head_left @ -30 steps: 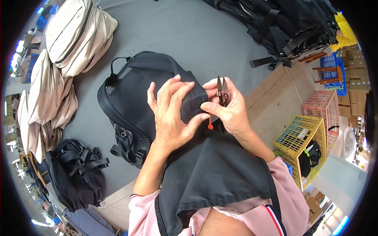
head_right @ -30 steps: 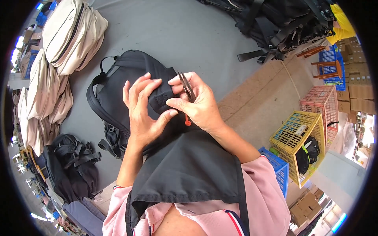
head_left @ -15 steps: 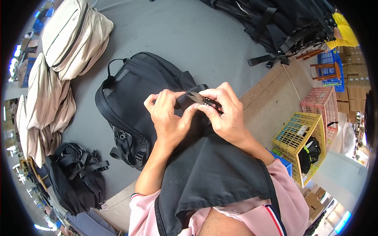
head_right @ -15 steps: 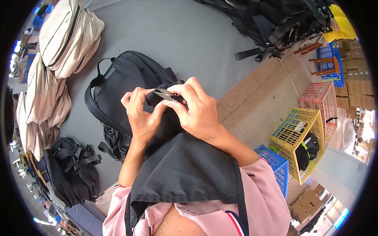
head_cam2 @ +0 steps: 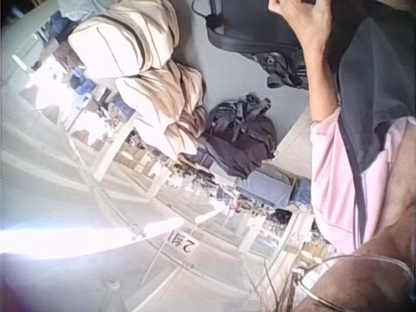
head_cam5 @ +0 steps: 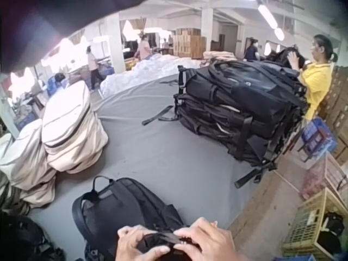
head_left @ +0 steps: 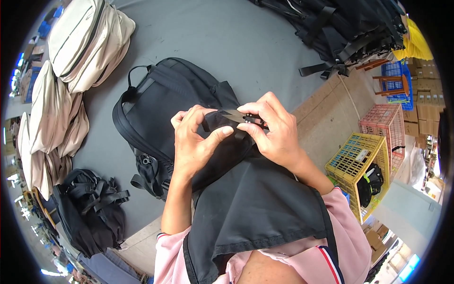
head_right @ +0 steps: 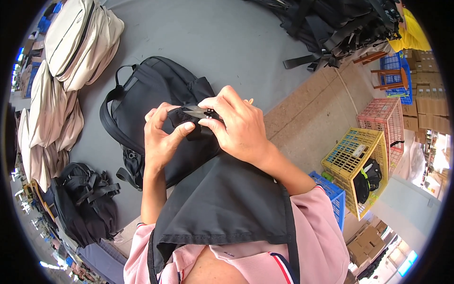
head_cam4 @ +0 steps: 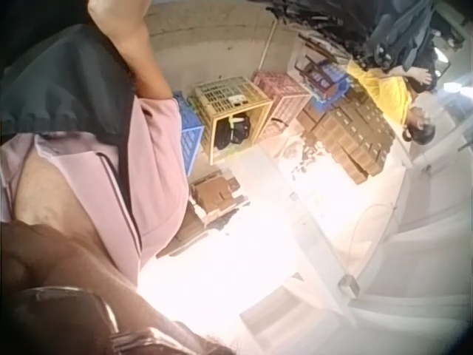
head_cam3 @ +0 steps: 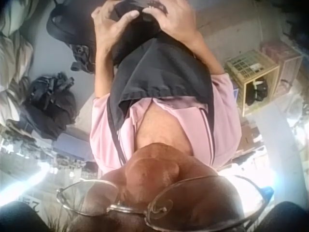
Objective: The recorder is assembling and inspecting backpack components, specifically trimming loose threads and adjusting straps.
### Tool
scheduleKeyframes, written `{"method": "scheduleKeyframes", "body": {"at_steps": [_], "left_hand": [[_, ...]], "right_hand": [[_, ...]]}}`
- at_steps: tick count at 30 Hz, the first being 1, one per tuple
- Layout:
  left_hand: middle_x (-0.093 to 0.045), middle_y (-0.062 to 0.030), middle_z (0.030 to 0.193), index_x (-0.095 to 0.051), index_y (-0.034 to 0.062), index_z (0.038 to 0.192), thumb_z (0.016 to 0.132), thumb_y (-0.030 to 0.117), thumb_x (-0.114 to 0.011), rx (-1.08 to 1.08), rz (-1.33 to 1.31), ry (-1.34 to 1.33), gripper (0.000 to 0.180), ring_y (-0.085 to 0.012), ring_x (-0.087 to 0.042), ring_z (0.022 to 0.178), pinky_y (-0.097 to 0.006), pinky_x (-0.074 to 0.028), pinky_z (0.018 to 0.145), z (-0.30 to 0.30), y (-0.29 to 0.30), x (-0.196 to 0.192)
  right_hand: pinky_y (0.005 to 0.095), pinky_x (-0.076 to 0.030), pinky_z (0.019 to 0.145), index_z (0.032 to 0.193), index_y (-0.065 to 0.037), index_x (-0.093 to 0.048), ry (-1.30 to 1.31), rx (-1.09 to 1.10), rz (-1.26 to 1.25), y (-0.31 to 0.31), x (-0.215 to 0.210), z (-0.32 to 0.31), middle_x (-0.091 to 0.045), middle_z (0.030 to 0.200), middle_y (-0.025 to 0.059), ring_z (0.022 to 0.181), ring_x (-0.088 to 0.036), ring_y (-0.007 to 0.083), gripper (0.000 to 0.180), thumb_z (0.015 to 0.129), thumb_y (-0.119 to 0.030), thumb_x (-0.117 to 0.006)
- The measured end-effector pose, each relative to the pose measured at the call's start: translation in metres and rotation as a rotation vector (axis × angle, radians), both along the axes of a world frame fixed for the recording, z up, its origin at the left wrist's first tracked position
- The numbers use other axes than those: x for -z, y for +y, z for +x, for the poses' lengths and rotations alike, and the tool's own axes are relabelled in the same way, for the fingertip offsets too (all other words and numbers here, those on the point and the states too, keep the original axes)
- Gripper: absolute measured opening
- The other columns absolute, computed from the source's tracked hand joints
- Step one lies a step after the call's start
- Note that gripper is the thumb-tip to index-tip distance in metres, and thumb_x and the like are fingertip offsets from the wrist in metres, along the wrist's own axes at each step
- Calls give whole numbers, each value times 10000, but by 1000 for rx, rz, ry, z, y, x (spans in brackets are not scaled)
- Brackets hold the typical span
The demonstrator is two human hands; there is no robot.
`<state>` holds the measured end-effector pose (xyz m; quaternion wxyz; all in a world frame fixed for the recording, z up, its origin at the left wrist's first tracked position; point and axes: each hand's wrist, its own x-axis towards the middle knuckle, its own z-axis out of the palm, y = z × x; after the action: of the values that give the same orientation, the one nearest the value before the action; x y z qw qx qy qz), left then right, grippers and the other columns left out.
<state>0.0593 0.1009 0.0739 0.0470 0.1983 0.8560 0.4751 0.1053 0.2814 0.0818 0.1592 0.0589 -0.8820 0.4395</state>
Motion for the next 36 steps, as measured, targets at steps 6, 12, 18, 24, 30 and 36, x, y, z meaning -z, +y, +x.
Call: {"method": "scheduleKeyframes", "body": {"at_steps": [6, 12, 18, 24, 30, 36], "left_hand": [[-606, -20, 801, -644, 47, 872, 667, 296, -777, 94, 65, -121, 348, -165, -525, 795, -319, -279, 904, -5, -9, -3], [-607, -13, 814, -646, 54, 879, 669, 303, -778, 90, 89, -165, 351, -162, -516, 815, -310, -276, 903, -5, -12, 2], [-606, -13, 817, -645, 53, 882, 671, 302, -778, 89, 98, -176, 352, -159, -517, 818, -310, -277, 901, -6, -12, 0], [-606, -12, 819, -646, 50, 883, 679, 291, -768, 103, 85, -170, 338, -155, -532, 808, -313, -273, 912, -5, -11, 1], [-612, -28, 833, -656, 47, 915, 718, 253, -736, 84, 221, -175, 296, -165, -563, 833, -321, -322, 886, -4, -4, 5], [-589, -94, 984, -651, 30, 1034, 796, 153, -678, 44, 402, -242, 269, -183, -556, 925, -297, -439, 810, -10, 37, 6]], "right_hand": [[284, -410, 503, 897, -57, -633, 102, -142, 86, 8, -6, -12, -499, 727, 51, 551, -502, 181, 224, 693, -62, -725], [271, -406, 525, 907, -51, -650, 37, -138, -19, 6, 2, -9, -503, 725, 49, 584, -490, 162, 229, 691, -40, -724], [265, -406, 529, 922, -39, -658, 44, -70, -140, 2, 2, -5, -515, 734, 51, 612, -498, 149, 239, 694, -15, -724], [265, -421, 533, 943, -32, -651, 81, -106, -30, 5, 5, -5, -508, 747, 57, 600, -508, 154, 262, 690, -5, -717], [269, -443, 553, 870, -45, -631, -92, 10, -385, 3, 16, -1, -513, 784, 48, 641, -560, 134, 153, 735, -2, -690], [248, -410, 562, 1194, -80, -479, -204, -34, -417, -4, 17, 5, -532, 908, 45, 671, -468, 102, 644, 641, -57, -808]]}}
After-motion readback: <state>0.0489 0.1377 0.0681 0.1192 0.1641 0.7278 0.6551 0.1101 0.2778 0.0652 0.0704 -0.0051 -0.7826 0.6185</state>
